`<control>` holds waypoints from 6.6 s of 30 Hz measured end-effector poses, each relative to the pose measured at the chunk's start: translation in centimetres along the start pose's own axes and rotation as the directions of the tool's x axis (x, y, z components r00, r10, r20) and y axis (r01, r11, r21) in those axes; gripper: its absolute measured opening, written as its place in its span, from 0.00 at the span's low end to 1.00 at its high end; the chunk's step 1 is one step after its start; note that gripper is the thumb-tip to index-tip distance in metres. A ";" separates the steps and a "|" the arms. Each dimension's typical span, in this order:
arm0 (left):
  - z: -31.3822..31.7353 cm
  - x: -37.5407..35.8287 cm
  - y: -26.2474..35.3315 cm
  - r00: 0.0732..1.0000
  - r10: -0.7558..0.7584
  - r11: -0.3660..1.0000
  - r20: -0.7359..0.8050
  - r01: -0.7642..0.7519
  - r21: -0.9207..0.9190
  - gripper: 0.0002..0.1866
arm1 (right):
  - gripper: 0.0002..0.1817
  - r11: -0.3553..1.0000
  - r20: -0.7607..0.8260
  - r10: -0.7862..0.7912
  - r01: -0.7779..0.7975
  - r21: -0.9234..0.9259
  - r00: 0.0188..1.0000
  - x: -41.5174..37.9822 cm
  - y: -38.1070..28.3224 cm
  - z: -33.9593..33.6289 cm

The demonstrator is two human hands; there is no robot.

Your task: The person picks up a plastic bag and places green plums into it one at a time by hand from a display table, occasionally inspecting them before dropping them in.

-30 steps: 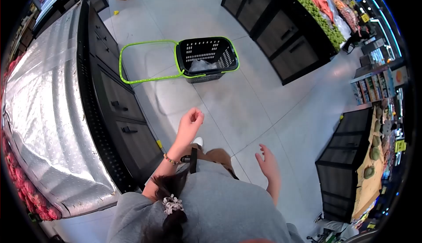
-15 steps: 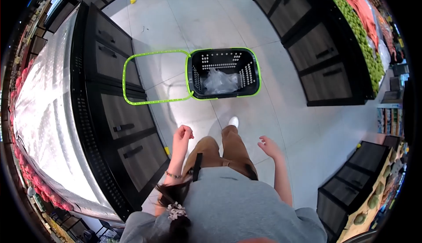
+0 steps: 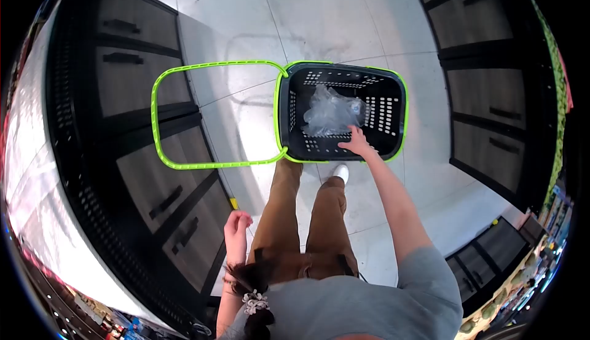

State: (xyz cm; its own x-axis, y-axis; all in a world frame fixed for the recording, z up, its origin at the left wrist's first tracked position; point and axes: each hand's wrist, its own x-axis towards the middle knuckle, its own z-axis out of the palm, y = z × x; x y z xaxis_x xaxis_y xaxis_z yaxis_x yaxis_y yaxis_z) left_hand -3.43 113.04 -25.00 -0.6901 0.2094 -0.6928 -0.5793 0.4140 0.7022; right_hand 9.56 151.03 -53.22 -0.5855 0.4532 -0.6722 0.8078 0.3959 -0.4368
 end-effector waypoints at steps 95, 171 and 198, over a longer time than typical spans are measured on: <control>66.4 8.3 43.0 0.195 0.211 -0.678 0.958 -0.677 0.287 0.08 | 0.10 0.645 -0.637 0.761 0.032 0.764 -0.126 -51.0 31.5 -29.5; 90.9 -30.1 36.2 0.215 0.157 0.963 0.964 -0.249 -0.102 0.12 | 0.13 0.346 -0.841 0.539 0.923 0.166 -0.051 -43.5 37.2 -84.3; 51.5 -3.1 42.9 0.778 0.482 0.836 0.402 -0.273 -0.476 0.22 | 0.14 0.375 -0.580 0.262 0.472 0.798 0.772 -26.8 13.9 -56.1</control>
State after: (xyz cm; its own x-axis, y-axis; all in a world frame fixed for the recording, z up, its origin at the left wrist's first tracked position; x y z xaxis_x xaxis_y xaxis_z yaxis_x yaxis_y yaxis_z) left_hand -3.82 175.77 -1.15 -0.6422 0.7188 -0.2664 -0.5027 -0.1325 0.8542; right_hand 32.61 189.20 -7.70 -0.2801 0.9162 -0.2865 0.0810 -0.2748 -0.9581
